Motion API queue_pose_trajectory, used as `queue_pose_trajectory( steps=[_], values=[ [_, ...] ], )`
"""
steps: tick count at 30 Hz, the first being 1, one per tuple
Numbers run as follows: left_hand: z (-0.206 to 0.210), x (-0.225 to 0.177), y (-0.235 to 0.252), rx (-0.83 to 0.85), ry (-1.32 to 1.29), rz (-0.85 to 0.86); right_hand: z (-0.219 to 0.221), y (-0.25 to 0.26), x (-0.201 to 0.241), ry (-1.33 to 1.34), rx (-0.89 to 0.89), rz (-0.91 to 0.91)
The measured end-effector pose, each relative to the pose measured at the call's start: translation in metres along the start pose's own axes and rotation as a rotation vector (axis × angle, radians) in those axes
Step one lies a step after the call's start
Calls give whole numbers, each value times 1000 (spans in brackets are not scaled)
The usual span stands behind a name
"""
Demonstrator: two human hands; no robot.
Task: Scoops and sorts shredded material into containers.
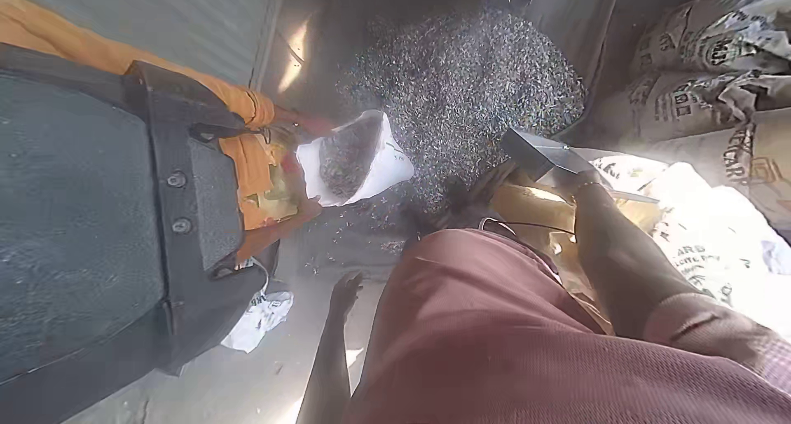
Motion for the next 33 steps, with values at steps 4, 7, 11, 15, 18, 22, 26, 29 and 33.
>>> queue_pose_trajectory(
  steps=[4,7,11,15,18,22,26,29,33],
  values=[
    [-5,43,58,129,122,50,14,-40,7,83,-31,104],
    [-26,64,70,109,45,44,13,-71,13,262,-65,76],
    [-50,100,72,25,-44,24,33,-66,4,332,-51,-11],
    [-69,134,87,4,-26,3,42,-75,-9,631,-14,32],
    [-83,108,75,-15,-50,-62,45,-82,-29,589,2,56],
    [-82,59,79,-51,-132,10,29,-82,-47,479,4,62],
    [-63,14,70,-34,-147,90,12,-87,-50,318,-25,69],
    [-47,-1,60,5,-85,132,7,-71,-55,191,-34,93],
    [-28,-1,60,-32,-99,105,-18,-34,-45,13,-39,65]
  ],
)
Point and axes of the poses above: each hand's wrist, its own y-axis towards the middle knuckle, its own z-axis out of the palm, x = y × z, the point moved 2 cm from there along y, towards the middle knuckle
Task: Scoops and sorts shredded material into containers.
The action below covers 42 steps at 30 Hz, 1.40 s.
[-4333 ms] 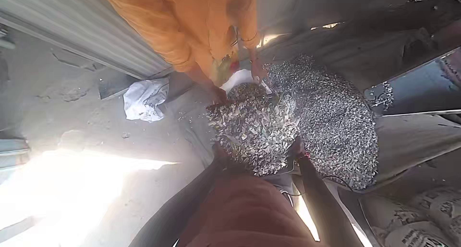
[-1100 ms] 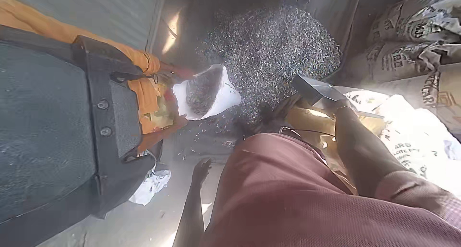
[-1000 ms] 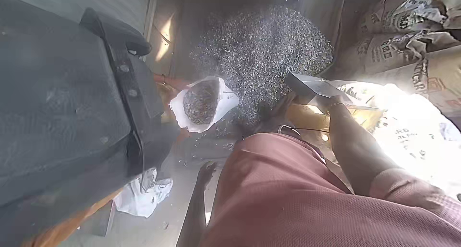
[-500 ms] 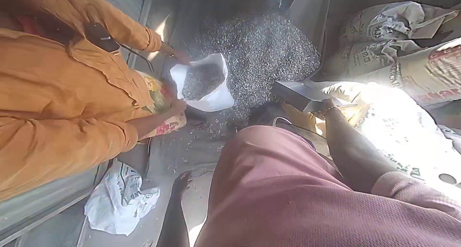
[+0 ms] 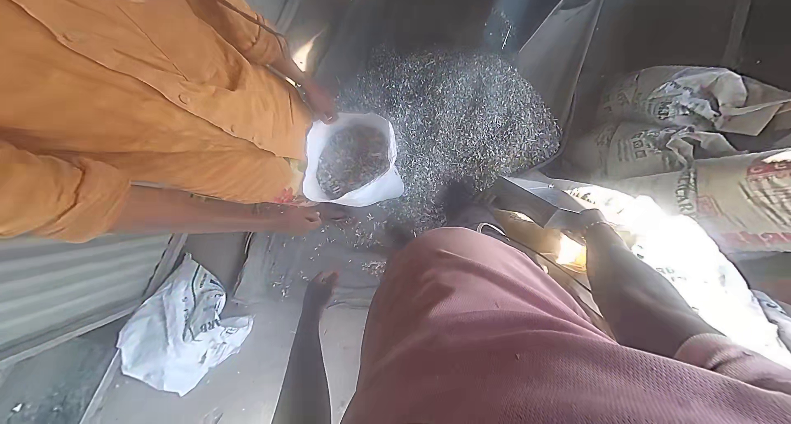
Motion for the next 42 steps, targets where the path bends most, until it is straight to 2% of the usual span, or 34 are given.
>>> queue_pose_trajectory(
  steps=[3,6,9,14,16,19,23,25,28,30,32,37,39,42],
  values=[
    [25,-4,-10,-48,-62,-114,-20,37,18,-235,50,-115],
    [62,-38,-24,-28,-36,-206,-35,80,29,-117,52,-148],
    [98,-86,-26,46,76,-191,-56,132,32,-23,94,-97],
    [136,-184,-29,-36,27,-85,-98,180,60,132,195,-39],
    [147,-208,-30,-66,12,-60,-110,189,72,249,206,15],
    [162,-218,-45,-95,-31,-87,-109,217,80,315,201,48],
    [179,-184,-76,-68,-64,-196,-94,267,95,200,190,-12],
    [177,-160,-82,-46,-28,-255,-93,254,105,242,189,23],
    [163,-169,-73,7,88,-239,-97,232,105,366,180,92],
    [148,-199,-47,66,202,-198,-99,220,98,505,176,149],
    [129,-249,-20,135,310,-142,-103,204,88,635,175,220],
    [91,-360,49,206,390,148,-100,130,77,786,105,319],
    [84,-381,72,233,378,240,-95,108,82,852,58,332],
    [64,-370,92,283,403,230,-79,71,86,956,19,380]
  ],
)
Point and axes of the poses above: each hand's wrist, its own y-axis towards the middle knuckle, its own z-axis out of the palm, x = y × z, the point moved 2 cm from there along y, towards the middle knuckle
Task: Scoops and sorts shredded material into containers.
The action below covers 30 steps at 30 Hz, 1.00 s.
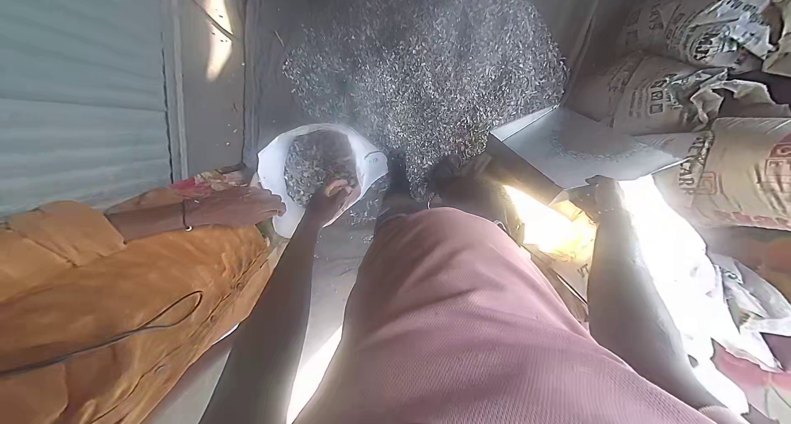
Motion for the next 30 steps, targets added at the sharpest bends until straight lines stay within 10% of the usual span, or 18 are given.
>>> queue_pose_trajectory(
  steps=[9,18,24,30],
  values=[
    [-44,36,26,91,220,104,0,-52,-36,96,-59,-32],
    [-78,-144,58,-63,341,439,-54,-60,-112,309,-61,2],
    [25,-194,63,153,200,507,-51,-39,-99,243,38,38],
    [159,-182,91,496,-90,2,12,7,-80,113,382,44]
  ],
)
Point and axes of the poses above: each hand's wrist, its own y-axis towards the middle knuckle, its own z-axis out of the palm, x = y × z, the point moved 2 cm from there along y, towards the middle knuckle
